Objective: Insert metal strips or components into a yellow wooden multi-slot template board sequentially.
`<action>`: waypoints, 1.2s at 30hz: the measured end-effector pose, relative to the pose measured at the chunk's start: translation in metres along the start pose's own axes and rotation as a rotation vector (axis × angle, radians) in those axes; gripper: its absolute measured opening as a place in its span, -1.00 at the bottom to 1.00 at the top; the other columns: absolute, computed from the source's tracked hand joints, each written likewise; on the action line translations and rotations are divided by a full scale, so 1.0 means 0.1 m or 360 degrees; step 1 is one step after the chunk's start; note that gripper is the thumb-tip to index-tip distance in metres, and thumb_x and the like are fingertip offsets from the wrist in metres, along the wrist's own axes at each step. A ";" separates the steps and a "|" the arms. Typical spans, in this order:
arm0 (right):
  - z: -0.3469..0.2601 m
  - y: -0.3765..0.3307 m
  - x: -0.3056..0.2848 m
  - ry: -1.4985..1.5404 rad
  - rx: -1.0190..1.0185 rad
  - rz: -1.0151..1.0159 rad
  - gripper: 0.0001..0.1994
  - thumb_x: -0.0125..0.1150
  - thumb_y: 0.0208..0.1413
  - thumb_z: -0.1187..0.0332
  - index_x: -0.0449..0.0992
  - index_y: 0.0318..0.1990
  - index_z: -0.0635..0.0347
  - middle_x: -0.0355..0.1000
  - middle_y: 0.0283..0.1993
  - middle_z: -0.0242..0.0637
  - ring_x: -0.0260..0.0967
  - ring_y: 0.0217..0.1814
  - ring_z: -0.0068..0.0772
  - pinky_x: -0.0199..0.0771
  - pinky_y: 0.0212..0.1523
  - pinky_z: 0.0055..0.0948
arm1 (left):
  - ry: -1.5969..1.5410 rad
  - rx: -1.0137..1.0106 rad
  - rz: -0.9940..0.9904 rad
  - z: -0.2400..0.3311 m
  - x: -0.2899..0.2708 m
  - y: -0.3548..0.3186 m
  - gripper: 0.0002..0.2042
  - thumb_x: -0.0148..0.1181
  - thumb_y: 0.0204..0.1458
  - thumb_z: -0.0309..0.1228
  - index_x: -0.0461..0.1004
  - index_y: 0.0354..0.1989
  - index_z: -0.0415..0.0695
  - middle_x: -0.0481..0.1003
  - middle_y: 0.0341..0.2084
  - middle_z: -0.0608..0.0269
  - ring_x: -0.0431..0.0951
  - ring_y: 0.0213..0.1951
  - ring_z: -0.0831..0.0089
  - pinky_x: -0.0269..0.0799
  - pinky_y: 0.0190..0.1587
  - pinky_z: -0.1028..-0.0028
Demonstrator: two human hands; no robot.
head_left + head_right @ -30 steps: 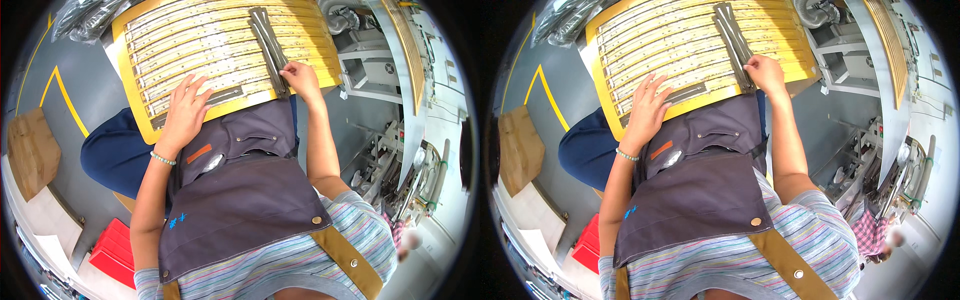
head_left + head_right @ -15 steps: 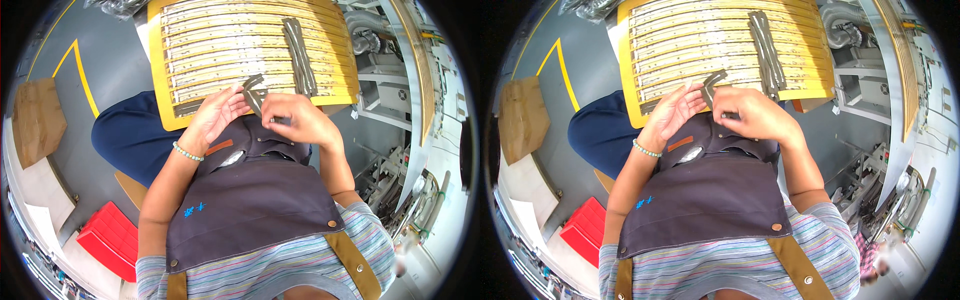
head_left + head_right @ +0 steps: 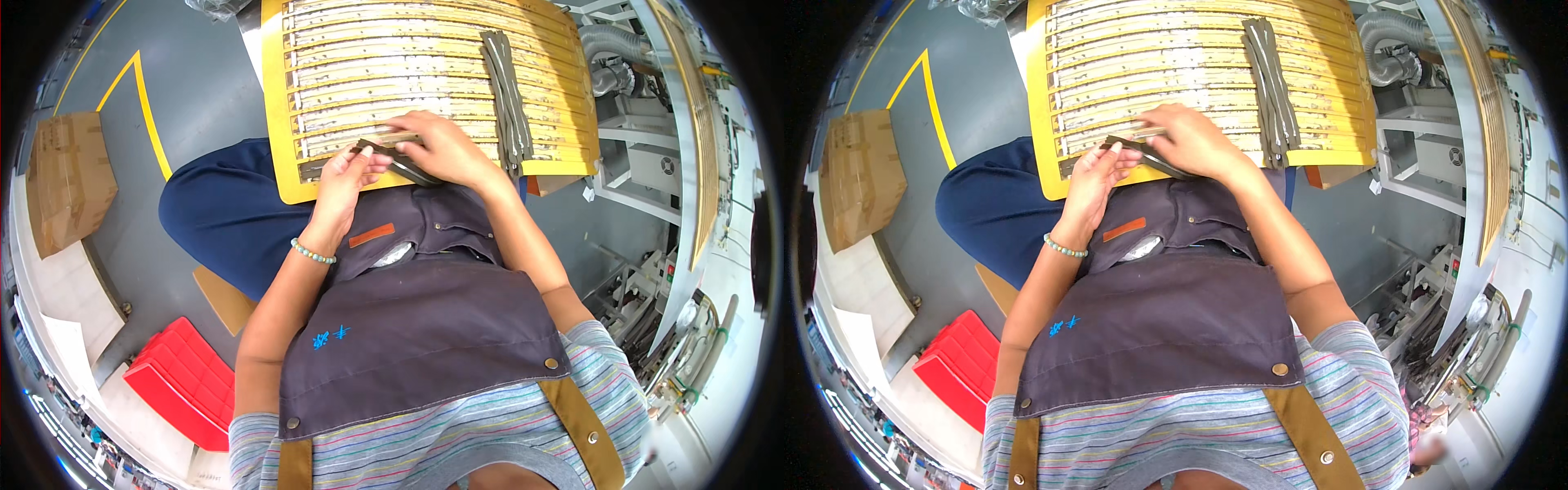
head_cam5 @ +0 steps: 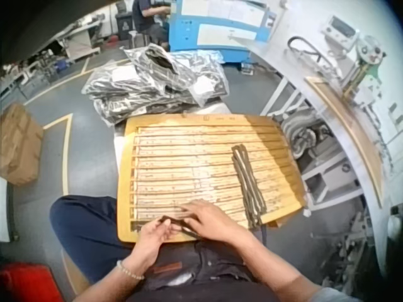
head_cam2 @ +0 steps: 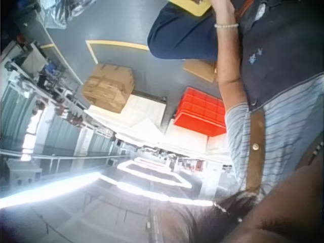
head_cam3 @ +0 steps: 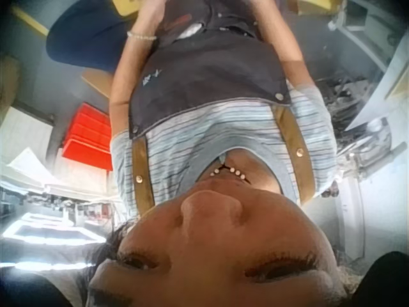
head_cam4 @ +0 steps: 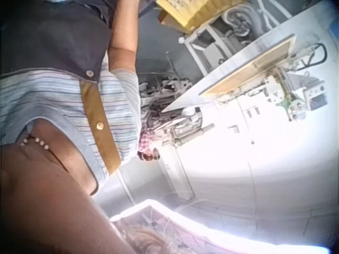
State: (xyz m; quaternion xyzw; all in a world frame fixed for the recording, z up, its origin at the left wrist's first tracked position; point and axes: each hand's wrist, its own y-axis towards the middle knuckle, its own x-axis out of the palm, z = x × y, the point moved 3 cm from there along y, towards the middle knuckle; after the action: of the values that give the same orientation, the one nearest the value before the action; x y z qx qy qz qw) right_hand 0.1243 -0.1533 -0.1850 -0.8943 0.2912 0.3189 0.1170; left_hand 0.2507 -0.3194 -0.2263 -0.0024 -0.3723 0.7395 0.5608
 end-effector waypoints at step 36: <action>-0.16 0.18 0.73 0.1268 0.0650 -0.0684 -0.77 0.27 0.46 0.23 0.67 -0.14 0.23 0.43 -0.44 -0.60 0.31 -0.45 -0.75 0.33 -0.41 -0.60 | 0.0712 0.0359 0.0131 0.52 -0.82 -0.25 -0.91 0.39 0.20 -0.62 0.62 -0.17 -0.29 0.65 -0.33 0.27 0.64 -0.31 0.57 0.55 -0.23 0.57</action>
State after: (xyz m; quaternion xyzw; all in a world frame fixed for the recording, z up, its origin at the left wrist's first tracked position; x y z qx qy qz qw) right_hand 0.1673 -0.2065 -0.2193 -0.9453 0.1788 -0.1427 0.2325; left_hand 0.2805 -0.4137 -0.2090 -0.1186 -0.1537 0.7796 0.5954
